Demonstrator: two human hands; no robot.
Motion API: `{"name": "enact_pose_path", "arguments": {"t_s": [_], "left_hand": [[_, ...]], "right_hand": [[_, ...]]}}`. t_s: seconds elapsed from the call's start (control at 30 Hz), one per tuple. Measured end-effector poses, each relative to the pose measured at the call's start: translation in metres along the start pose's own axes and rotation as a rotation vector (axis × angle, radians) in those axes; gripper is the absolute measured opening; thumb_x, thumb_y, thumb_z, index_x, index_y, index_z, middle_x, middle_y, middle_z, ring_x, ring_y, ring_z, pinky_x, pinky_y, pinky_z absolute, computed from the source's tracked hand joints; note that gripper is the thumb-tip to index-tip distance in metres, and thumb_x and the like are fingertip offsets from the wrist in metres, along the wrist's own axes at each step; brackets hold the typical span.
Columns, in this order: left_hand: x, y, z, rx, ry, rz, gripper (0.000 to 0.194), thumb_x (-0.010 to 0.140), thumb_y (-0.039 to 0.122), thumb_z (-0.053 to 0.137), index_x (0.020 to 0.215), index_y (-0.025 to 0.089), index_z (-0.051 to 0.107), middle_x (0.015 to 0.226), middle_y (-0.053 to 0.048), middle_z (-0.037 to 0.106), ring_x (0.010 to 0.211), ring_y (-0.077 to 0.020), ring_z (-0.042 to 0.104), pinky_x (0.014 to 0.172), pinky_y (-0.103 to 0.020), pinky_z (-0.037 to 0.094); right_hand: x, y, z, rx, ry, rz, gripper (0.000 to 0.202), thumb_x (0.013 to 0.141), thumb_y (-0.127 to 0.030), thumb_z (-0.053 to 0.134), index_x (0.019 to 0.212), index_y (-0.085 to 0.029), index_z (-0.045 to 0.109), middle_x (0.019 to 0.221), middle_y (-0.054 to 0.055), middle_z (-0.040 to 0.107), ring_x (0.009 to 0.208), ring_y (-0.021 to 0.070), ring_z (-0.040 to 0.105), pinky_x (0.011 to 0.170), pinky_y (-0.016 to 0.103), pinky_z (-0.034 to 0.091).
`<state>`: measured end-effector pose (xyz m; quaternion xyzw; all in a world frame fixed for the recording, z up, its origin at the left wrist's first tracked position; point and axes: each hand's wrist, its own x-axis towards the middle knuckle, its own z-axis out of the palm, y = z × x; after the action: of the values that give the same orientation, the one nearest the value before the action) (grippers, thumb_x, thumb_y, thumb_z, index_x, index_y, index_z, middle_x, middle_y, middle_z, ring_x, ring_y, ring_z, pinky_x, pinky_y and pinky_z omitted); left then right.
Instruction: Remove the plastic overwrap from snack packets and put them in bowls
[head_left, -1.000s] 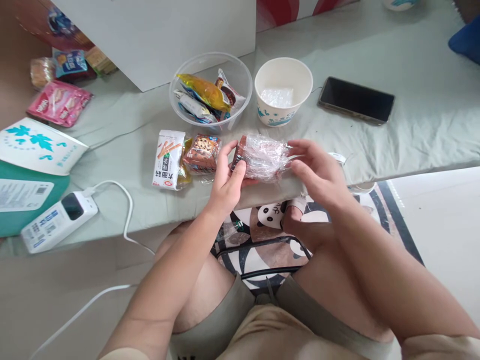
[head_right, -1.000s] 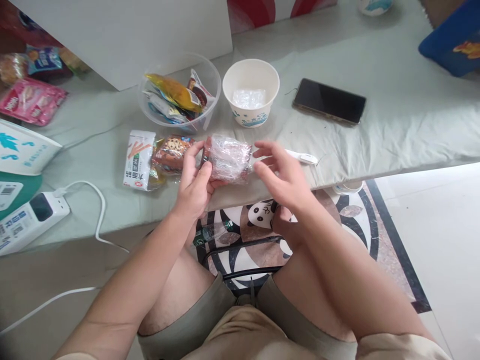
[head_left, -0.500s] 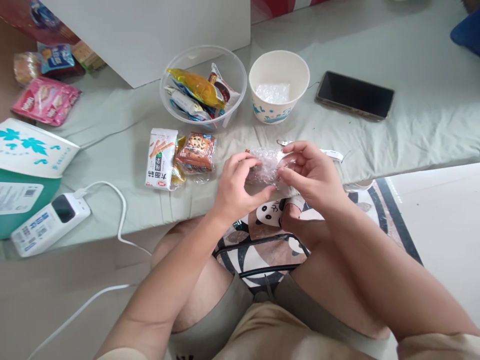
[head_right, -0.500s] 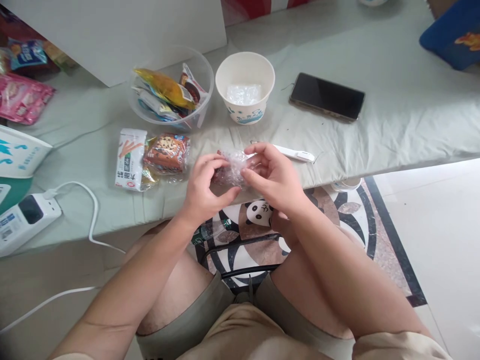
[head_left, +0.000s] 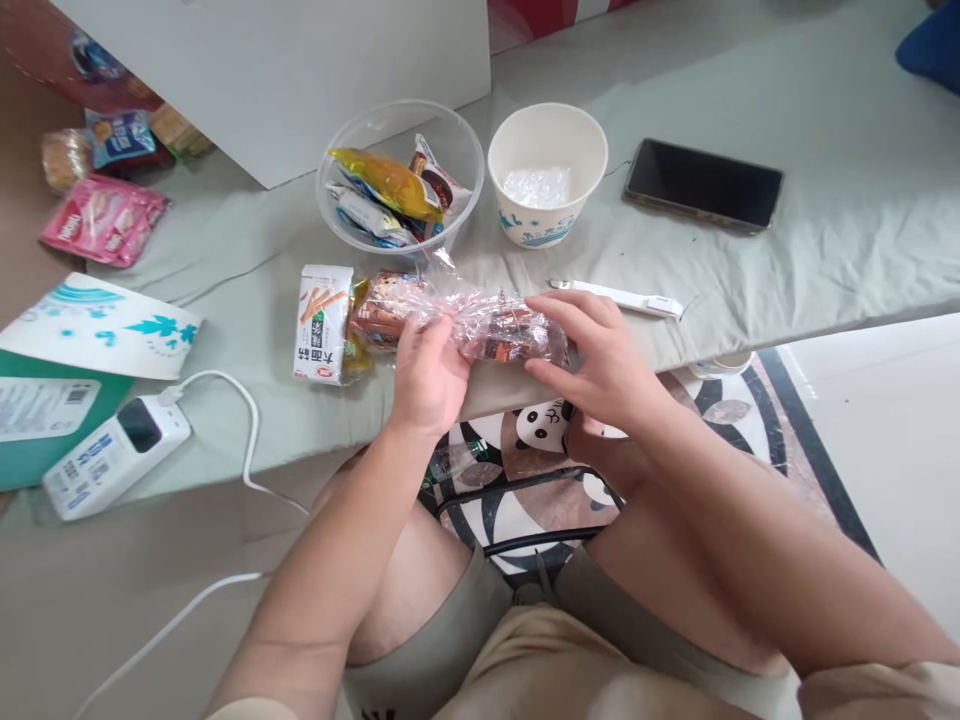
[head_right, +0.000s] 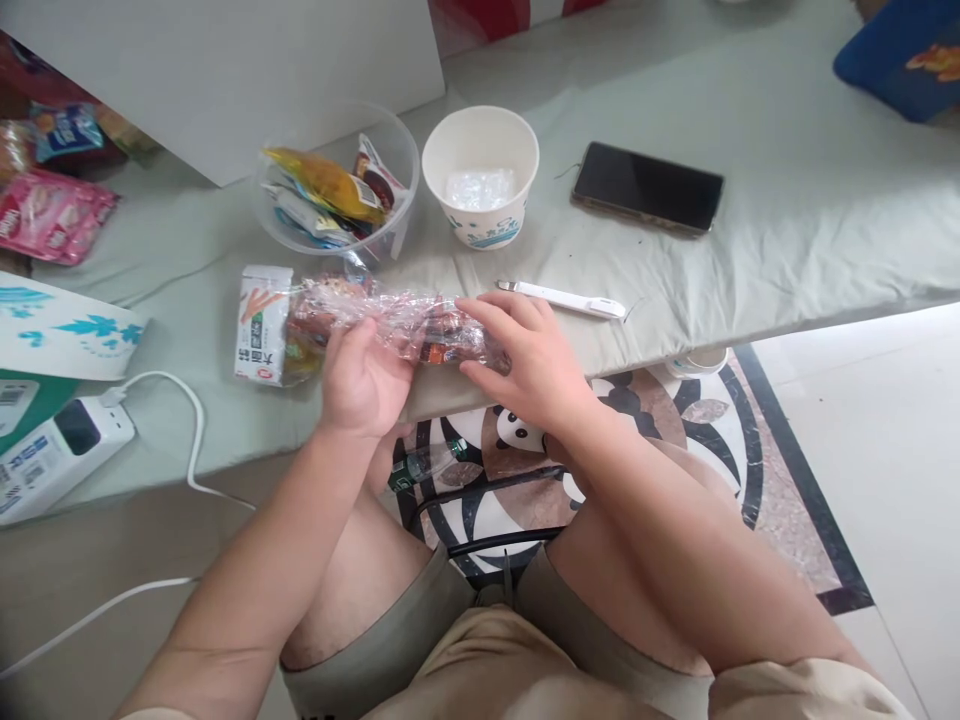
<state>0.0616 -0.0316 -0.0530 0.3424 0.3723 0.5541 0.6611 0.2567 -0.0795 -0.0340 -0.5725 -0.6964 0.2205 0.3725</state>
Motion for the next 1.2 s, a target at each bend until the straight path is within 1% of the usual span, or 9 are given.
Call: {"name": "enact_pose_path", "arguments": {"t_s": [0.2,0.43,0.6,0.73,0.8,0.9,1.0,1.1,1.2], "left_hand": [[0.004,-0.001,0.001,0.005,0.116,-0.001,0.020,0.080,0.035,0.078,0.088,0.025,0.062,0.098,-0.001,0.068,0.095,-0.0204,0.069,0.083,-0.035,0.057],[0.005,0.000,0.002,-0.048,0.206,0.012,0.023,0.078,0.032,0.079,0.083,0.024,0.058,0.092,0.000,0.066,0.086,-0.0161,0.066,0.069,-0.028,0.054],[0.006,0.002,0.004,-0.052,0.254,0.013,0.026,0.076,0.032,0.079,0.085,0.024,0.056,0.093,0.000,0.065,0.090,-0.0158,0.065,0.077,-0.029,0.056],[0.007,0.000,0.001,0.034,0.262,0.025,0.033,0.072,0.035,0.083,0.083,0.024,0.054,0.089,0.000,0.063,0.086,-0.0157,0.063,0.075,-0.028,0.053],[0.007,0.000,-0.001,0.066,0.213,0.060,0.036,0.070,0.037,0.086,0.086,0.025,0.056,0.092,-0.001,0.063,0.088,-0.0168,0.063,0.077,-0.029,0.052],[0.006,0.000,-0.003,0.092,0.119,0.110,0.045,0.065,0.046,0.091,0.090,0.025,0.060,0.093,-0.001,0.062,0.084,-0.0158,0.061,0.075,-0.029,0.051],[0.006,0.001,-0.003,0.129,0.084,0.123,0.048,0.063,0.054,0.092,0.087,0.024,0.063,0.082,0.001,0.059,0.068,-0.0110,0.055,0.061,-0.024,0.045],[0.007,0.003,-0.002,0.153,0.099,0.116,0.038,0.067,0.044,0.090,0.078,0.022,0.061,0.071,0.003,0.055,0.061,-0.0092,0.052,0.056,-0.023,0.041],[0.005,0.006,-0.002,0.145,0.096,0.095,0.028,0.071,0.034,0.085,0.072,0.022,0.060,0.067,0.003,0.057,0.062,-0.0103,0.056,0.059,-0.024,0.045]], "right_hand": [[0.003,-0.001,-0.001,0.106,0.047,0.076,0.002,0.085,-0.023,0.065,0.084,-0.023,0.067,0.105,0.007,0.070,0.097,0.0237,0.066,0.082,0.040,0.055],[0.005,0.004,-0.013,0.169,0.254,0.253,0.008,0.080,-0.019,0.057,0.085,-0.024,0.061,0.081,0.001,0.064,0.074,0.0168,0.061,0.070,0.034,0.049],[0.008,0.016,-0.036,0.056,0.399,0.383,0.019,0.072,-0.013,0.052,0.076,-0.022,0.068,0.074,0.000,0.059,0.067,0.0156,0.053,0.067,0.034,0.043],[0.006,0.024,-0.048,-0.130,0.429,0.469,0.021,0.069,-0.010,0.052,0.068,-0.021,0.069,0.083,0.004,0.062,0.070,0.0166,0.056,0.069,0.037,0.047],[0.004,0.024,-0.047,-0.183,0.459,0.381,0.021,0.073,-0.012,0.052,0.075,-0.022,0.071,0.092,0.007,0.063,0.082,0.0213,0.061,0.073,0.039,0.050],[0.001,0.019,-0.037,-0.220,0.332,0.084,0.023,0.081,-0.020,0.059,0.099,-0.025,0.072,0.105,0.010,0.068,0.103,0.0280,0.064,0.085,0.044,0.051],[0.000,0.013,-0.024,-0.281,0.097,-0.131,0.021,0.087,-0.026,0.062,0.106,-0.026,0.071,0.101,0.007,0.072,0.103,0.0283,0.065,0.094,0.047,0.048],[-0.001,0.009,-0.020,-0.329,0.020,-0.155,0.017,0.091,-0.020,0.056,0.085,-0.026,0.071,0.077,0.003,0.068,0.085,0.0233,0.065,0.090,0.044,0.047],[-0.001,0.006,-0.024,-0.296,0.008,-0.070,0.022,0.088,-0.017,0.053,0.084,-0.027,0.071,0.086,0.006,0.069,0.083,0.0234,0.064,0.081,0.041,0.050]]}}
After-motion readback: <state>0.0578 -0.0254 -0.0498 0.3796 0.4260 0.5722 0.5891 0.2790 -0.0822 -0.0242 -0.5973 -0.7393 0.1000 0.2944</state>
